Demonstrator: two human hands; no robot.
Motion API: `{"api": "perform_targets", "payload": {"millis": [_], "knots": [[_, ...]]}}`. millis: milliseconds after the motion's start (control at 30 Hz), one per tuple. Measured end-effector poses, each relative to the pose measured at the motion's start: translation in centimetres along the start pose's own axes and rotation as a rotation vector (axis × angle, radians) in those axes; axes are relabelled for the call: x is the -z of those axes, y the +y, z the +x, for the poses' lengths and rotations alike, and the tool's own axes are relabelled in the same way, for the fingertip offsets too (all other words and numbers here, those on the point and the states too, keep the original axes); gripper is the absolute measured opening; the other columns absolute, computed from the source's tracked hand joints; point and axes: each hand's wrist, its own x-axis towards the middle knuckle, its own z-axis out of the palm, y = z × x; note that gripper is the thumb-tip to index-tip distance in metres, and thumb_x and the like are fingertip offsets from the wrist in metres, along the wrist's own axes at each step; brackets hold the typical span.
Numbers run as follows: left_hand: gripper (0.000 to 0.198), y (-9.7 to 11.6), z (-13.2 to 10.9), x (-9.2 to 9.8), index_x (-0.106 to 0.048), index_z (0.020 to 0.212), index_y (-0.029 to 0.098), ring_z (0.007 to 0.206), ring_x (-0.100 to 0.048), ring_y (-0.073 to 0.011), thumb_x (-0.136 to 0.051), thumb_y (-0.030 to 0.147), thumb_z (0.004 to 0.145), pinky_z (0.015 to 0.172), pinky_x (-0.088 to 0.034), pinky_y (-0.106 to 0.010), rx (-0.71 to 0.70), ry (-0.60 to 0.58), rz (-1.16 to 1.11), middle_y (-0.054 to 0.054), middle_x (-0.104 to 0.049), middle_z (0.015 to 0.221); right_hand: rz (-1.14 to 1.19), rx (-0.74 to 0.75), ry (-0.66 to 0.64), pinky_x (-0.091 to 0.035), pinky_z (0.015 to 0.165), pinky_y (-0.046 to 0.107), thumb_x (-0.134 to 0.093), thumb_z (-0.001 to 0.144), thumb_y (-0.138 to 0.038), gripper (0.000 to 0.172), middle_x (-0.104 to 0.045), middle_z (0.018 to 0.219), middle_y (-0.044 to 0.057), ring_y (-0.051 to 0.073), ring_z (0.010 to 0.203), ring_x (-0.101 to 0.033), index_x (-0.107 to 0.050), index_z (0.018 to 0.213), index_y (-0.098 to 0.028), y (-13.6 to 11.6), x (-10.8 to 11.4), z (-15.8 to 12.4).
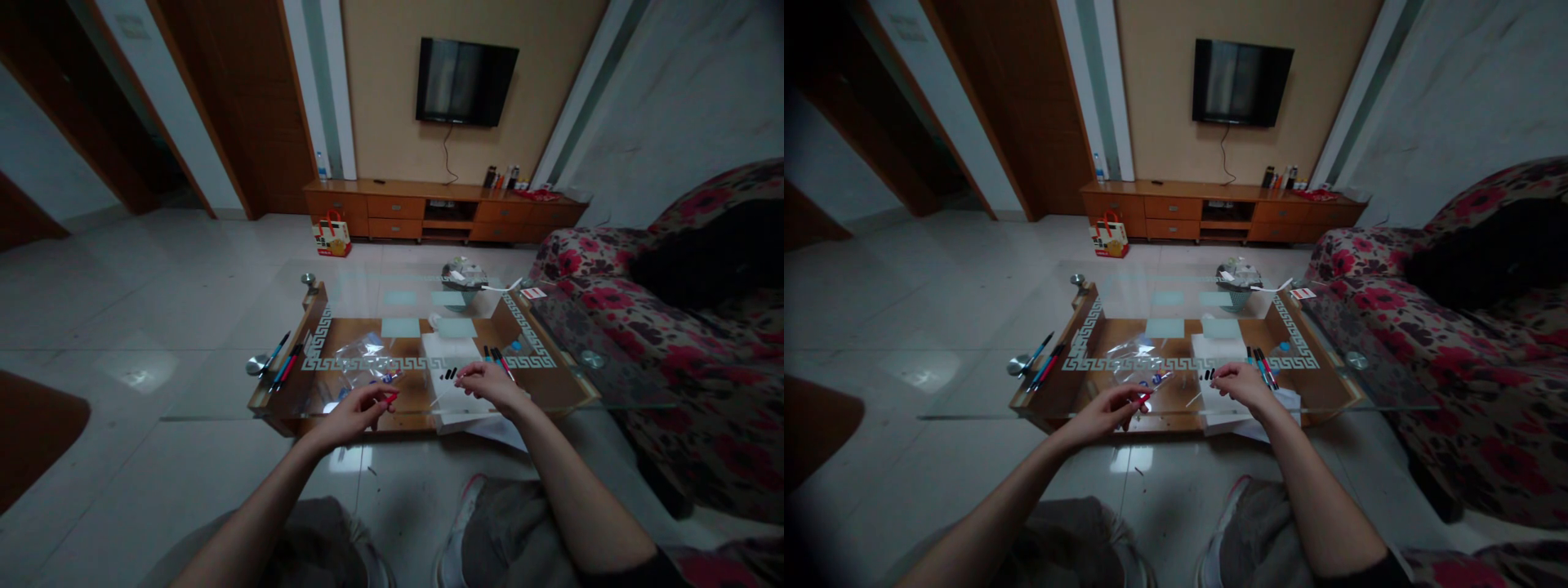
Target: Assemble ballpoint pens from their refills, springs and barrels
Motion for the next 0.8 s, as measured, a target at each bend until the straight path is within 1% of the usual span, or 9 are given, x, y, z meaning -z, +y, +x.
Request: {"api": "perform_targets", "payload": {"millis": [133,200,267,333,400,533,633,800], "knots": [[0.048,-0.1,0.0,0.0,-0.059,0.129,0.019,0.066,-0.057,-0.0117,-0.058,0.047,0.091,0.059,-0.047,-0.024,-0.006,0.016,0.006,-0.007,-0.065,0.1,-0.103,0.01,-0.028,-0.037,0.046,0.02,-0.071,0.067,-0.025,0.017,-0.073,0.071,0.006,0.013,0.055,-0.06,-0.071,0.08,-0.014,0.2,-0.2,-0.1],[0.047,-0.1,0.0,0.0,-0.057,0.131,0.02,0.068,-0.056,-0.0119,-0.059,0.043,0.091,0.061,-0.048,-0.025,-0.016,0.019,-0.002,-0.007,-0.064,0.102,-0.238,0.048,-0.009,-0.041,0.052,0.022,-0.071,0.068,-0.025,0.015,-0.072,0.069,0.005,0.015,0.059,-0.062,-0.072,0.078,-0.014,0.6,0.0,0.1],[0.047,-0.1,-0.1,0.0,-0.055,0.134,0.021,0.071,-0.056,-0.0121,-0.06,0.038,0.091,0.064,-0.049,-0.026,-0.027,0.01,-0.024,-0.007,-0.064,0.104,-0.413,0.122,0.03,-0.045,0.061,0.024,-0.072,0.068,-0.023,0.01,-0.072,0.072,0.005,0.016,0.067,-0.065,-0.073,0.075,-0.015,1.1,0.2,0.3],[0.046,-0.1,-0.1,-0.1,-0.054,0.135,0.022,0.073,-0.056,-0.0126,-0.059,0.034,0.091,0.067,-0.05,-0.027,-0.04,-0.001,-0.042,-0.008,-0.063,0.107,-0.574,0.189,0.072,-0.045,0.068,0.026,-0.073,0.068,-0.021,0.006,-0.073,0.078,0.005,0.018,0.075,-0.066,-0.074,0.073,-0.017,1.4,0.3,0.4],[0.046,-0.1,-0.1,-0.1,-0.052,0.135,0.023,0.075,-0.057,-0.0131,-0.059,0.031,0.091,0.067,-0.05,-0.028,-0.055,-0.003,-0.053,-0.008,-0.062,0.109,-0.673,0.215,0.094,-0.045,0.072,0.027,-0.072,0.069,-0.021,0.005,-0.073,0.082,0.005,0.019,0.079,-0.066,-0.074,0.074,-0.019,1.7,0.2,0.4],[0.041,-0.5,-0.1,-0.1,-0.054,0.129,0.022,0.077,-0.059,-0.0141,-0.061,0.03,0.09,0.067,-0.049,-0.027,-0.073,0.018,-0.078,-0.01,-0.063,0.111,-0.745,0.23,0.093,-0.044,0.075,0.027,-0.071,0.072,-0.023,0.007,-0.073,0.084,0.005,0.02,0.082,-0.065,-0.075,0.078,-0.02,1.7,-0.3,0.3],[0.035,-0.6,0.0,-0.2,-0.057,0.122,0.02,0.078,-0.06,-0.0144,-0.062,0.03,0.089,0.068,-0.049,-0.028,-0.083,0.039,-0.085,-0.011,-0.063,0.112,-0.79,0.244,0.117,-0.043,0.078,0.028,-0.07,0.073,-0.023,0.008,-0.072,0.087,0.006,0.021,0.086,-0.065,-0.074,0.079,-0.02,1.8,-0.7,0.1],[0.032,-0.1,-0.2,-0.2,-0.062,0.117,0.018,0.077,-0.062,-0.0142,-0.064,0.032,0.088,0.069,-0.05,-0.027,-0.069,0.057,-0.041,-0.011,-0.063,0.111,-0.827,0.239,0.161,-0.042,0.077,0.027,-0.069,0.073,-0.022,0.01,-0.07,0.089,0.007,0.02,0.087,-0.063,-0.073,0.081,-0.019,1.9,-0.9,0.2]]}}
